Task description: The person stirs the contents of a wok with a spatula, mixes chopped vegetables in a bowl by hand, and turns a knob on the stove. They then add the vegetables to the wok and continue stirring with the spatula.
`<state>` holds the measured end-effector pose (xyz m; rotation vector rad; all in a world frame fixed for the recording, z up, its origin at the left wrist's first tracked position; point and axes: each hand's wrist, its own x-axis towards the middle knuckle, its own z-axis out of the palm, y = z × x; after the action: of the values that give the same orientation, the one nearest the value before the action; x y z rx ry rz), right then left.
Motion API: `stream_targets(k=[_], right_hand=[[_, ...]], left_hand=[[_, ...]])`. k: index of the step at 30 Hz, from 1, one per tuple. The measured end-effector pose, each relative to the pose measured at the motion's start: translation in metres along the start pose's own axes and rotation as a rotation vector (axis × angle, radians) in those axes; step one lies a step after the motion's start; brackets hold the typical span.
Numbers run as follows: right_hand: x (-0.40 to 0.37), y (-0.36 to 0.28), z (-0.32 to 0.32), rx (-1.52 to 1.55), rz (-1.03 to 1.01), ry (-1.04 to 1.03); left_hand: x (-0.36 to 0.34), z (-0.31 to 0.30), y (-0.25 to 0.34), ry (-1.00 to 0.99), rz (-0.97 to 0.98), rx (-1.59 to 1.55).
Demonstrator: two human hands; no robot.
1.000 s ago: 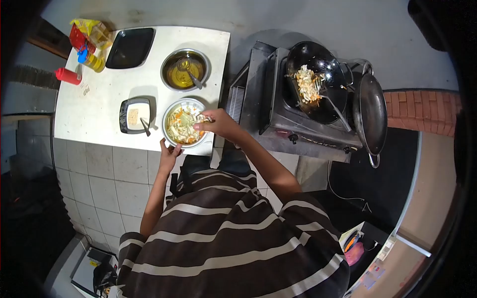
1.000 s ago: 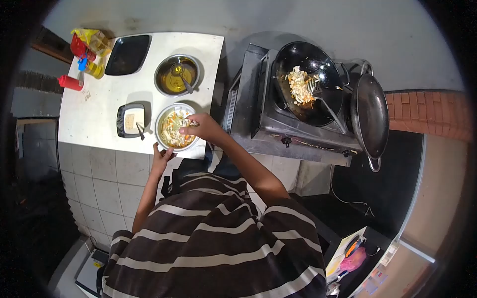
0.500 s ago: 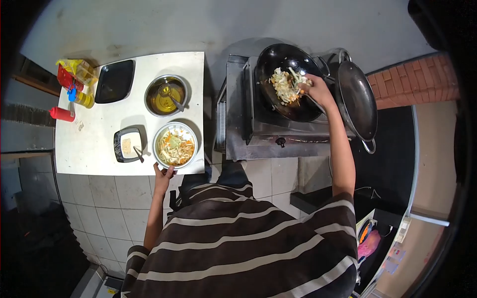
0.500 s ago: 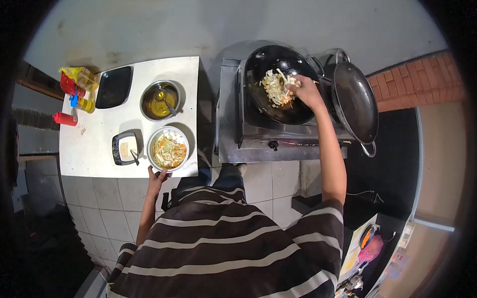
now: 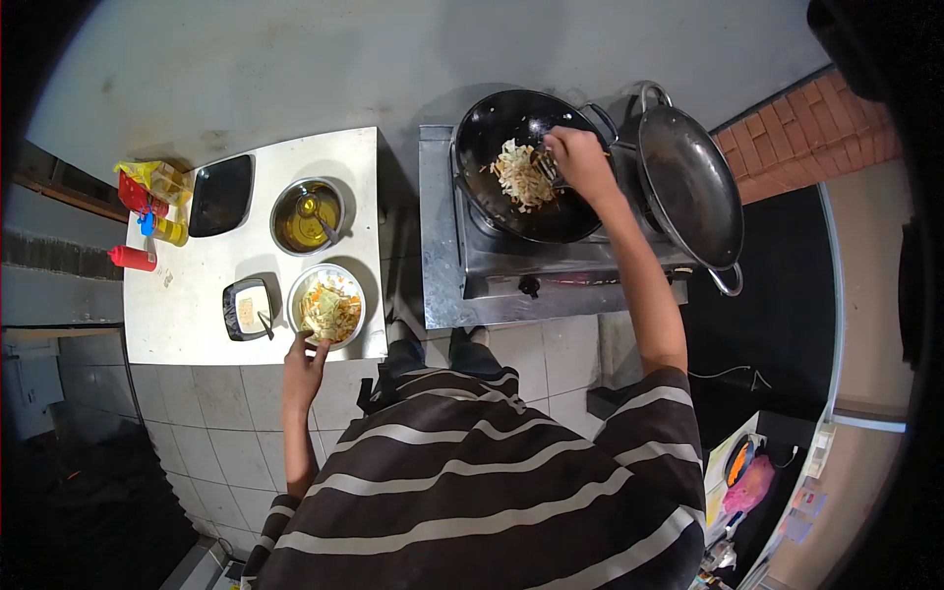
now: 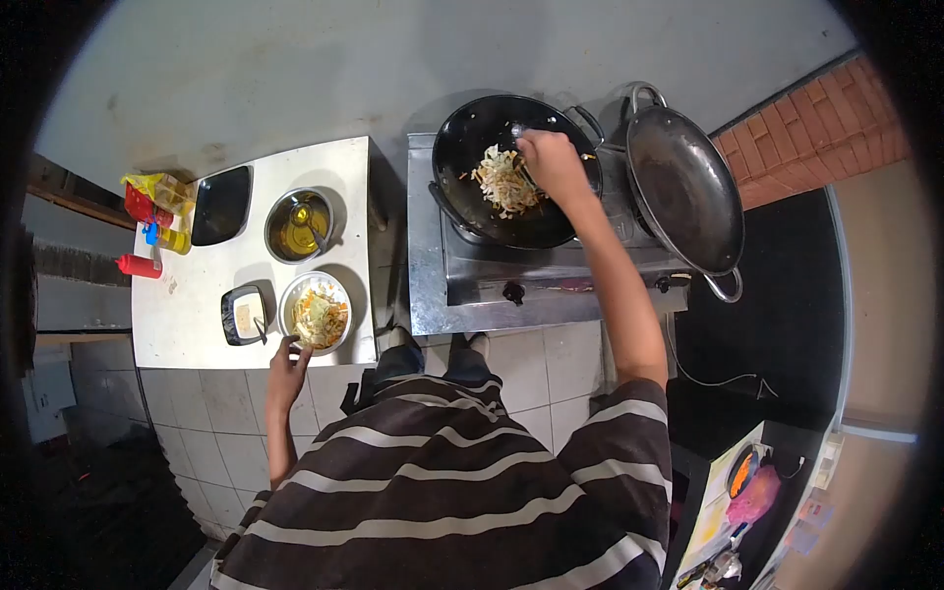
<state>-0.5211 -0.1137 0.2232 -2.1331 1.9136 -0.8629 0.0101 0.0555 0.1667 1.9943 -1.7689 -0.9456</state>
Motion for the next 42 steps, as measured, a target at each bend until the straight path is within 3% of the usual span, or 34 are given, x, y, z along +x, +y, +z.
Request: stream_targets(k=[1,3,6,9,12,13,15,16,19,22,25,26,31,35,37,38,42], right_hand=[[-0.001,0.005,0.007,0.043,-0.095,0.108],[-0.012,0.016,0.012,-0.08,-0.187,0.006],[-0.026,0.001,-0.014,-0.093,-0.12,-0.008],[-0.035,-0.003,-0.054,0.134,-0.203,0.094],[-0.031,0.011,-0.059,0.269,-0.278,-0.05],[-0.026,0.036,-0.033,0.132,-0.442,-0.024],[-0.037,0.046,-0.021,-0.219,-0.336,-0.001],[-0.04,0.041,-0.034,-0.208,-0.338,0.005],[-0.071,0.035,-0.097,0.4,-0.044,0.09],[-0.122,0.06,-0.125,0.408,0.323,0.034],[-0.145,0.068,-0.1,0.384,0.531,-0.095],[-0.142,0.069,-0.093,0.602,0.703,-0.23],[-0.125,0.083,-0.059,0.625,0.725,-0.177],[-0.088,0.089,-0.063,0.481,0.867,-0.374],[-0.069,0.106,-0.065,0.668,0.897,-0.716],[-0.061,0.113,-0.066,0.722,0.877,-0.773],[-0.062,0.079,-0.085,0.419,0.773,-0.577]], left_hand=[[0.0,0.005,0.018,0.008,0.004,0.009],[-0.002,0.018,0.049,-0.046,0.081,-0.083],[-0.011,0.041,0.095,-0.03,0.13,-0.161],[-0.016,0.065,0.134,-0.024,0.152,-0.254],[-0.006,0.096,0.154,-0.039,0.17,-0.284],[-0.004,0.105,0.16,-0.039,0.178,-0.275],[-0.01,0.109,0.194,-0.005,0.186,-0.286],[-0.009,0.109,0.207,0.025,0.202,-0.299],[-0.005,0.111,0.22,0.114,0.22,-0.316],[0.007,0.114,0.221,0.153,0.261,-0.338],[0.02,0.119,0.219,0.155,0.268,-0.328],[0.025,0.121,0.221,0.158,0.29,-0.297],[0.056,0.126,0.236,0.073,0.336,-0.27],[0.08,0.14,0.233,0.032,0.415,-0.281],[0.084,0.146,0.229,0.023,0.428,-0.271],[0.088,0.148,0.231,0.034,0.478,-0.254],[0.09,0.152,0.233,0.011,0.469,-0.307]])
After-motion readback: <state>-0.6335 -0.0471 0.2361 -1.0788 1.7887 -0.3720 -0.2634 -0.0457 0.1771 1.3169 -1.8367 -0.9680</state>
